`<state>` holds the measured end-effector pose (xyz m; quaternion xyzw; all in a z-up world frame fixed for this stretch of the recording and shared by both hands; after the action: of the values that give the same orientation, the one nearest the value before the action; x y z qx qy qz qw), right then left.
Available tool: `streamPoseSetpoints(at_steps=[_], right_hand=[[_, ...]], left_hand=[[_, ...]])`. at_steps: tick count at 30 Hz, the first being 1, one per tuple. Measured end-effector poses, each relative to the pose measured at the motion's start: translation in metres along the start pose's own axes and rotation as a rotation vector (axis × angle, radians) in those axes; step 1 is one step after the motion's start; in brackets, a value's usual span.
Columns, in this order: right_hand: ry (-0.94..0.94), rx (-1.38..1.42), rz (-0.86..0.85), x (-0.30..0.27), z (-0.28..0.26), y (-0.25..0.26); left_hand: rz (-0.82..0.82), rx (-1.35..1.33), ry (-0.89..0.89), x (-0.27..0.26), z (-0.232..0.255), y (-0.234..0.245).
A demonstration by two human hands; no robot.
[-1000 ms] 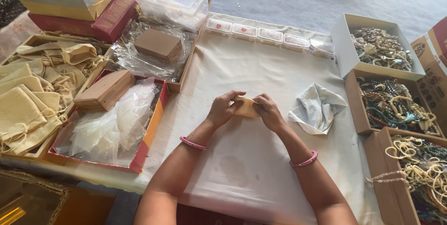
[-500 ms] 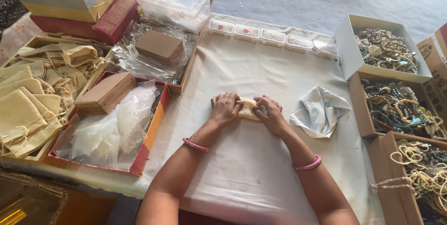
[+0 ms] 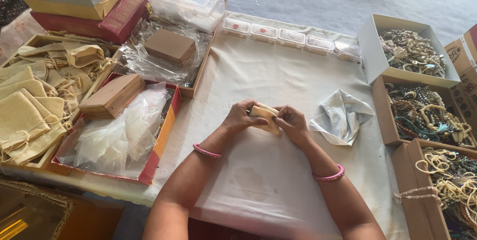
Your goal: The recorder cleans several pieces of jewelry including a turquoise pendant and a black beaded necklace with a cloth, then places them into a small drawstring pouch and then into a plastic container.
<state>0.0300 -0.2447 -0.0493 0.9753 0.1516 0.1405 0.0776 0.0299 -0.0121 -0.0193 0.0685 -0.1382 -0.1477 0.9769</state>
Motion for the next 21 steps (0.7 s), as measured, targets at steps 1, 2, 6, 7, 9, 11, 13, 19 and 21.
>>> streamPoseSetpoints(at_steps=[1, 2, 6, 7, 9, 11, 13, 19, 21], right_hand=[[-0.002, 0.0, -0.001, 0.0, 0.0, -0.001], [0.013, 0.009, 0.007, -0.001, -0.001, -0.002], [0.013, 0.021, 0.048, 0.0, 0.009, -0.001], [0.011, 0.021, 0.046, 0.0, 0.012, 0.0], [-0.071, -0.052, 0.07, -0.002, 0.019, 0.002], [-0.09, -0.034, 0.049, -0.002, 0.011, 0.001], [-0.107, -0.016, 0.03, -0.003, -0.011, -0.004], [-0.204, 0.112, -0.16, -0.004, -0.034, -0.011], [-0.151, 0.078, -0.1, -0.003, -0.009, -0.005]], left_hand=[[0.0, -0.001, 0.001, 0.0, -0.004, -0.001], [0.02, 0.017, -0.052, 0.001, -0.007, -0.002], [0.091, 0.019, -0.051, -0.001, -0.009, -0.007], [0.092, 0.018, -0.049, -0.002, -0.003, -0.008], [0.099, -0.002, 0.105, -0.005, 0.008, -0.011], [0.11, 0.05, -0.003, -0.005, 0.007, -0.011], [0.12, 0.102, -0.114, -0.006, 0.01, -0.012], [0.132, 0.023, -0.114, -0.006, 0.007, -0.017], [0.122, -0.115, -0.082, -0.007, 0.017, -0.02]])
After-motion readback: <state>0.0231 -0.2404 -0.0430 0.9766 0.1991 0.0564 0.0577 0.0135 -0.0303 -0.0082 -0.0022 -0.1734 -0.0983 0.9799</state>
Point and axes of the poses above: each hand's wrist, its own x-axis towards the middle knuckle, its own y-axis out of the back of the hand, z = x × y, the point moved 1 cm from there along x, towards the middle knuckle, and after that the axes turned 9 degrees about -x, right-handed, at the moved point
